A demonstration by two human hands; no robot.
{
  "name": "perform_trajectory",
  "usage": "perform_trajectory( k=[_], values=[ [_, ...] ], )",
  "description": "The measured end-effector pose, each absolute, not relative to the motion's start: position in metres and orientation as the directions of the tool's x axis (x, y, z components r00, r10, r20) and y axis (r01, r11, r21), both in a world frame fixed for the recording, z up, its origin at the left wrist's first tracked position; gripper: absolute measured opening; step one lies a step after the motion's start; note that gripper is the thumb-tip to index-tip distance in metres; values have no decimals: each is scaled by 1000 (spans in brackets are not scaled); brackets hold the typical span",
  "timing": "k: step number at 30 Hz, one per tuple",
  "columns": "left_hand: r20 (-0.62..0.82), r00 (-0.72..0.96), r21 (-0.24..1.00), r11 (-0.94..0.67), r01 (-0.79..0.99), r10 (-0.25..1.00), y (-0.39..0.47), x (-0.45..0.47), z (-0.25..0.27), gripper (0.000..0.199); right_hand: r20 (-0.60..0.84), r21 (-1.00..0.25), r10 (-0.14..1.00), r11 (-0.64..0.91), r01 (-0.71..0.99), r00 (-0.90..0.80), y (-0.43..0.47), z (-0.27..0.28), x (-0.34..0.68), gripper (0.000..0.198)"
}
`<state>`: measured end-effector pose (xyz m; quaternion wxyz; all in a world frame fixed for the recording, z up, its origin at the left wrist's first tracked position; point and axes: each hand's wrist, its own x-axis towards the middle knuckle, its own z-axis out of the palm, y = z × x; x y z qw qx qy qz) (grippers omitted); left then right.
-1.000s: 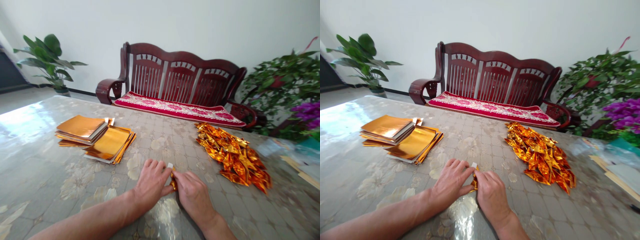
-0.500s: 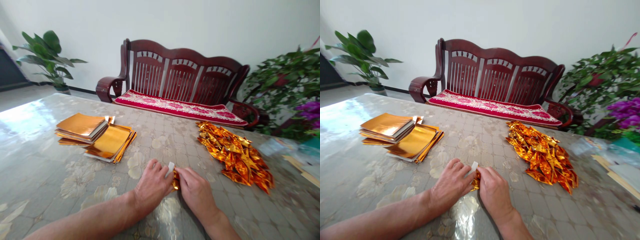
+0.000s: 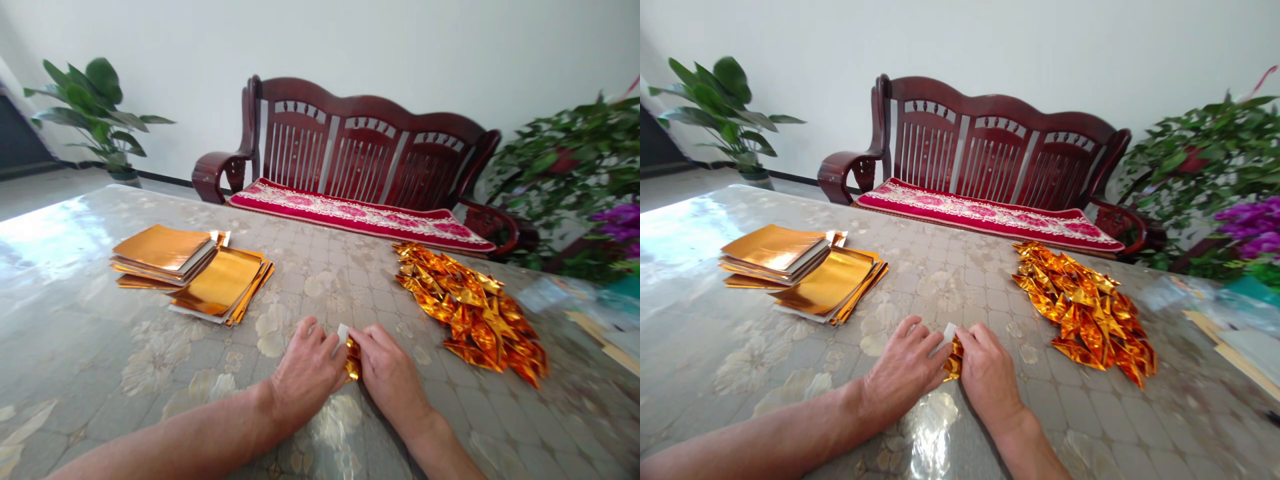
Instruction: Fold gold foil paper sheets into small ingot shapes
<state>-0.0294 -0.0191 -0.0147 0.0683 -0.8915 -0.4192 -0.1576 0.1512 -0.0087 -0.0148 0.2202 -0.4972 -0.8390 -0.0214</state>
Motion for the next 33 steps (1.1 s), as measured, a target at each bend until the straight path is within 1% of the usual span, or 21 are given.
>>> perform_trajectory(
  k=[8,13,21,24,29,31,33],
  values=[
    [365,599,-7,-641,767,712,-19,-29,-17,17,356,-135,836,487,863,-417,-9,-14,148,30],
    [365,603,-12,-644,765,709,-19,-29,-17,14,368,-107,821,503,857,-436,-9,-13,147,29],
    [370,599,-15,-640,768,710,-18,-29,-20,15,358,10,802,509,861,-478,-11,-12,147,26],
    [367,600,-19,-640,769,711,-18,-29,-19,15,360,-19,805,512,859,-472,-12,-12,150,29],
    [362,601,-23,-638,770,713,-18,-30,-17,16,364,-189,834,502,844,-415,-14,-12,158,31],
    [357,602,-23,-638,770,714,-18,-30,-17,15,363,-209,835,506,837,-414,-15,-12,159,32],
    [346,603,-18,-638,770,719,-18,-29,-17,15,359,-191,833,508,840,-422,-15,-11,158,32]
  ],
)
